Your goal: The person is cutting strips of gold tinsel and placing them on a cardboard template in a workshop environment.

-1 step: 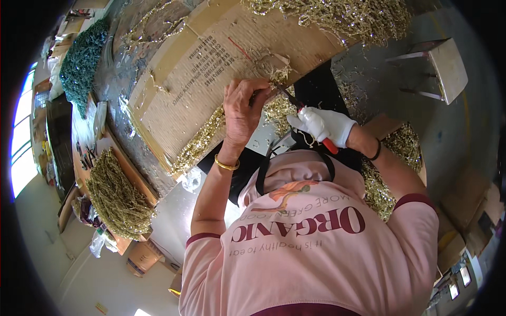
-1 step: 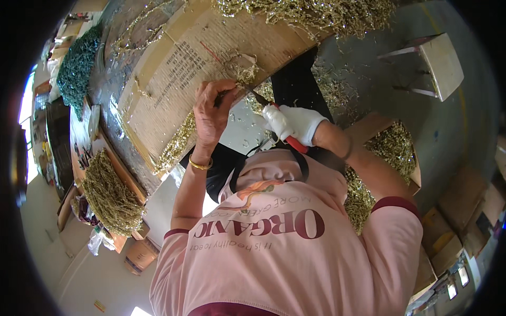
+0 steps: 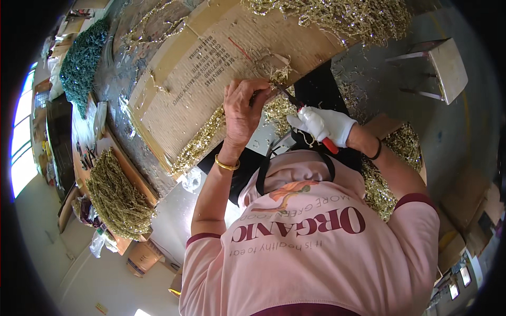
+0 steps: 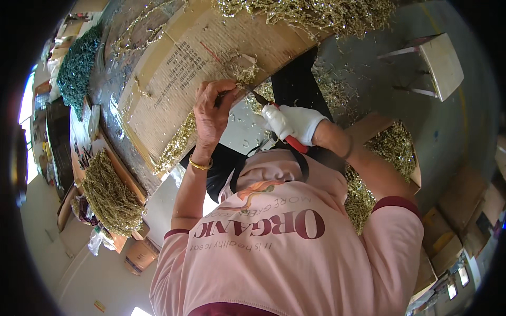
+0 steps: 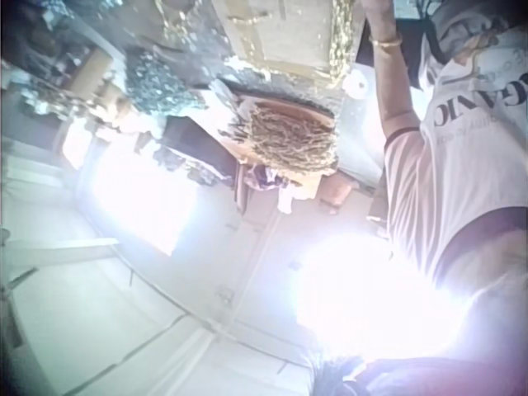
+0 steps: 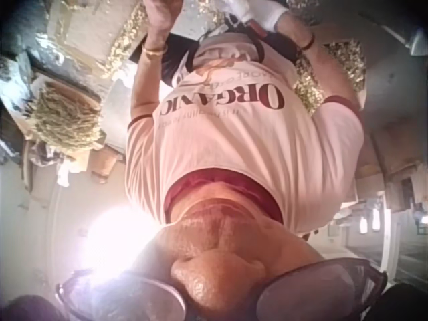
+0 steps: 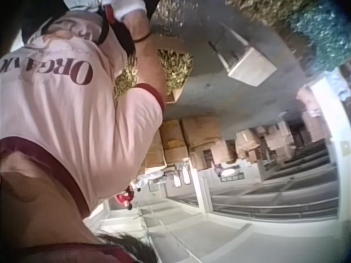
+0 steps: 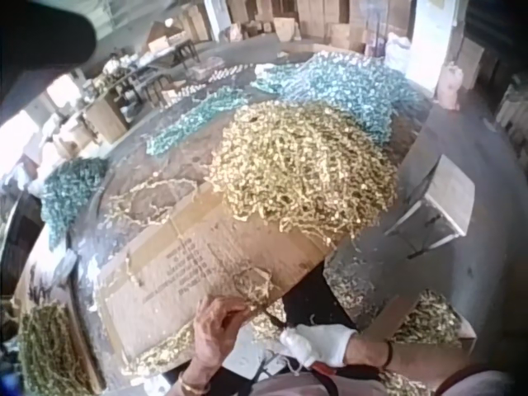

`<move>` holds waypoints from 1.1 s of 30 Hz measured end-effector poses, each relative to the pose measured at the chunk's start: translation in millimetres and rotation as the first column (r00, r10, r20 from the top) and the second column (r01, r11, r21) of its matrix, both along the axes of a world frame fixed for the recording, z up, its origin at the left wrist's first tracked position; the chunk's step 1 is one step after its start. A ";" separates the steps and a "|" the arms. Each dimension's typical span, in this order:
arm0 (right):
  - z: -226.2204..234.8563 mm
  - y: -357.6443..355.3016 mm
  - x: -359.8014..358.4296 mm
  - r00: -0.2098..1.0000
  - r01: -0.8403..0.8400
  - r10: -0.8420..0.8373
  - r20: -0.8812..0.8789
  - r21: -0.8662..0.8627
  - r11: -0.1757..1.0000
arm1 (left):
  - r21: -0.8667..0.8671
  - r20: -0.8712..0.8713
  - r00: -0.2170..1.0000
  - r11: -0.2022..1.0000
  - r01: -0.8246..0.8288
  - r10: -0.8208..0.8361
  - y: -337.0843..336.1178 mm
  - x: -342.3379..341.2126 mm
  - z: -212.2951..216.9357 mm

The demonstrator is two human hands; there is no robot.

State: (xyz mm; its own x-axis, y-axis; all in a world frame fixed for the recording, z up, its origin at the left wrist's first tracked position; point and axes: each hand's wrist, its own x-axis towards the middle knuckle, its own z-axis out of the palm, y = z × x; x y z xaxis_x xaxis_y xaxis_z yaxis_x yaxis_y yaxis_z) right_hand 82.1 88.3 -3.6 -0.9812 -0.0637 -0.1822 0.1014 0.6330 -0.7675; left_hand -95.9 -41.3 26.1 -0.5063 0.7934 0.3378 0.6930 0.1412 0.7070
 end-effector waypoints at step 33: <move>-4.6 0.1 -5.1 0.949 -0.244 0.195 0.250 0.182 0.953 | 0.024 -0.190 0.980 0.997 0.067 -0.062 -0.8 -3.2 -5.4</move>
State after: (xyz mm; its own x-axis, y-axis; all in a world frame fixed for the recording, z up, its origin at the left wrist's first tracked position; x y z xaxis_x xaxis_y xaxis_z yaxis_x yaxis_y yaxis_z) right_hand 77.0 88.4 -8.2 -0.8783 -0.2092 -0.4299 0.0974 0.8020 -0.5893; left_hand -99.1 -42.1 20.7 -0.3793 0.8104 0.4464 0.8213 0.0727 0.5658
